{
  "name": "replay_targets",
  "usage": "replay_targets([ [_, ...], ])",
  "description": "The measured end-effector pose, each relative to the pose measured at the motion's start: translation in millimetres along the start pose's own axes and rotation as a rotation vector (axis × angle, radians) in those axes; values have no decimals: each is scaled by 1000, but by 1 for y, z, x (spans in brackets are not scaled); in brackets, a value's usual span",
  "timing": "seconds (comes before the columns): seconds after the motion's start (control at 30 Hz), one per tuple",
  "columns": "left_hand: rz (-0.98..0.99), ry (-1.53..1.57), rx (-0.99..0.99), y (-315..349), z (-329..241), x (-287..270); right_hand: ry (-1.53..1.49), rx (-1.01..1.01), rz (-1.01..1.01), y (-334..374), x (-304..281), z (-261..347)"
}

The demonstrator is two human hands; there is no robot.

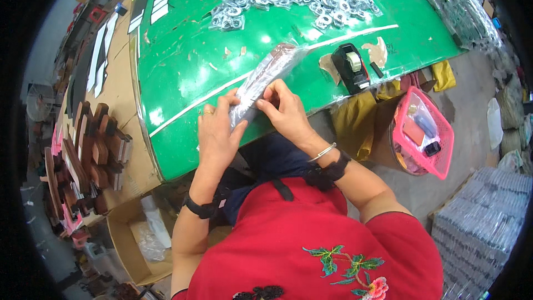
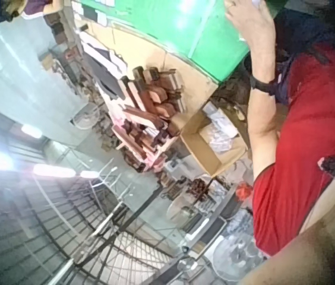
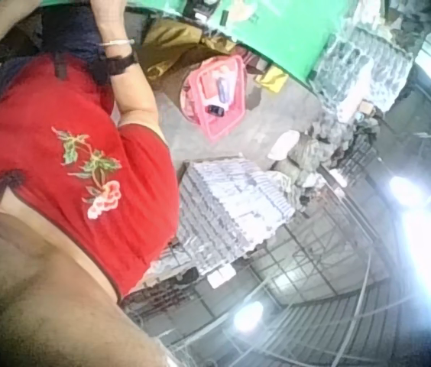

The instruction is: Packaging wooden furniture components into plastic bags and sealing them with tape using a dispenser.

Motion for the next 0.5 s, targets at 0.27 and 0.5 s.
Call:
replay_targets([
  [0.27, -43, 179, 52, -6, 51, -10, 176, -156, -99, 3, -10, 17],
  [0.5, 223, 24, -1, 28, 80, -71, 474, -555, -106, -48, -52, 24],
])
Point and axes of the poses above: each hand's wrist, its own y-axis away from the middle knuckle, its own x-axis out of the palm, z = x × y, the point moved 2 cm from there along -y, towards the middle knuckle, and after that the axes turned 6 degrees about x, right-handed, at the moved point
